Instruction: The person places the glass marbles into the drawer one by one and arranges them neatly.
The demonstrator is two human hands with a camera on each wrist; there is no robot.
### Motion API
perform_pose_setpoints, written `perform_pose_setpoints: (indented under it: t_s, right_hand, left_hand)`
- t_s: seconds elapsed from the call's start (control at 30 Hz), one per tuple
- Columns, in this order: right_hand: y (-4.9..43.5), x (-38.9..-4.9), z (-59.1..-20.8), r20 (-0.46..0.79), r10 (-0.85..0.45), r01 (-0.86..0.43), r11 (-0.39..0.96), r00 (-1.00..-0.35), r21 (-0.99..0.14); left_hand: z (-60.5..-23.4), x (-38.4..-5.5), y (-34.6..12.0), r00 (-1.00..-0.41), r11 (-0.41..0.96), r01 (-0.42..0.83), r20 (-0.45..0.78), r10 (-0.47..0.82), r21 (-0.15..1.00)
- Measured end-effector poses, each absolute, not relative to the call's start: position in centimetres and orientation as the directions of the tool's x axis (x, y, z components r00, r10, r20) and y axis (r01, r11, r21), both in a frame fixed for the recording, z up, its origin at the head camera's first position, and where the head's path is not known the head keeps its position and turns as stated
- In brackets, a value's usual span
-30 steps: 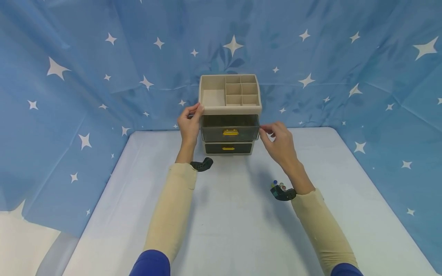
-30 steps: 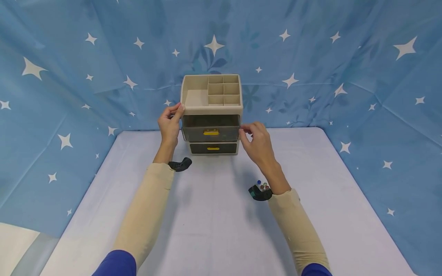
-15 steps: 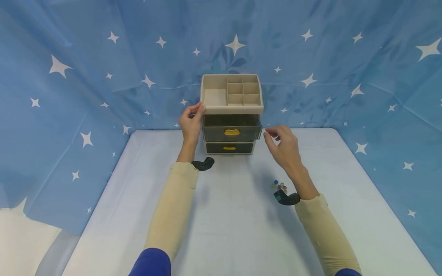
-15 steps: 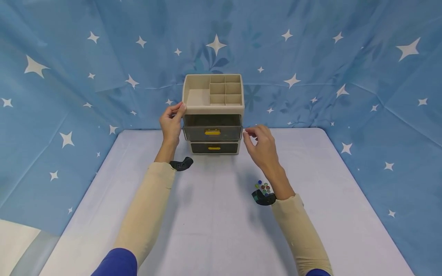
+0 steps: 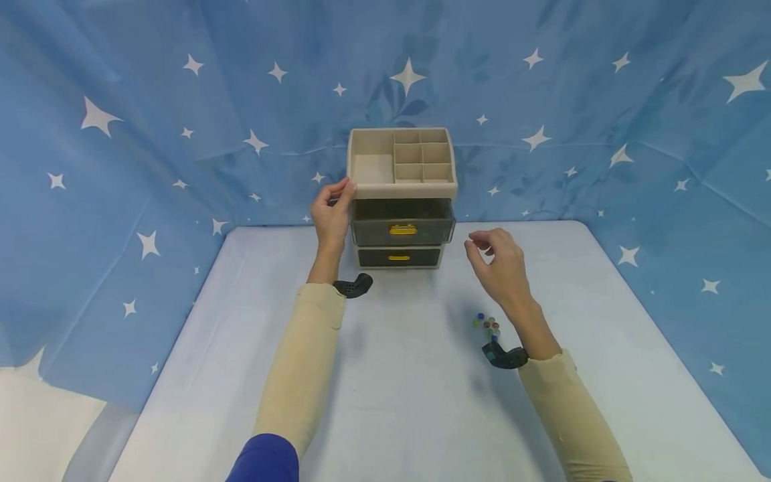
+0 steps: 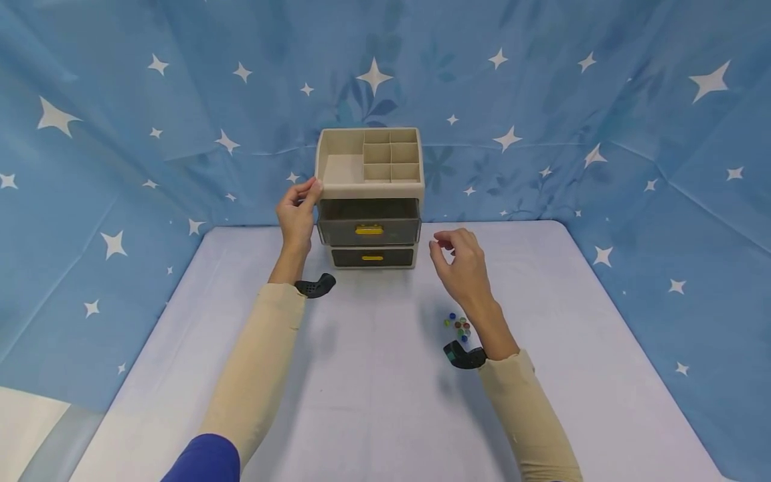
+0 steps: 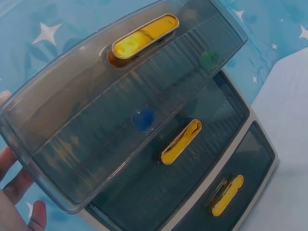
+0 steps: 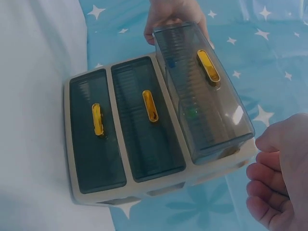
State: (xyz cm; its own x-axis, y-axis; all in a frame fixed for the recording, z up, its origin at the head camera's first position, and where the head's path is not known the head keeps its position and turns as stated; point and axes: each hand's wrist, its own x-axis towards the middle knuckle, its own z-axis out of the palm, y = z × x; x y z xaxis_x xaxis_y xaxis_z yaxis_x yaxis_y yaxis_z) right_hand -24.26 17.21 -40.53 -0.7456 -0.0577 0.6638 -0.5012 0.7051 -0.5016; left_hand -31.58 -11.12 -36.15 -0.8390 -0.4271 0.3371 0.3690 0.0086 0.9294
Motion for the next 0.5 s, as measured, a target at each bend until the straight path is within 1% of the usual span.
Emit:
perform_pose_setpoints:
  t_s: [0.27, 0.5]
  right_hand:
    - [18.1, -23.9, -41.6, 0.679, -0.039, -0.497, 0.711, -0.733, -0.497]
    - [18.8, -23.4, -42.4, 0.673, -0.025, -0.491, 0.705, -0.739, -0.512]
  left_hand:
    - [-36.2, -31.3, -11.3, -0.842, 0.005, 0.383, 0.352, -0.409, 0.924]
    - [-36.1, -31.0, -11.3, -0.846, 0.008, 0.381, 0.353, -0.400, 0.924]
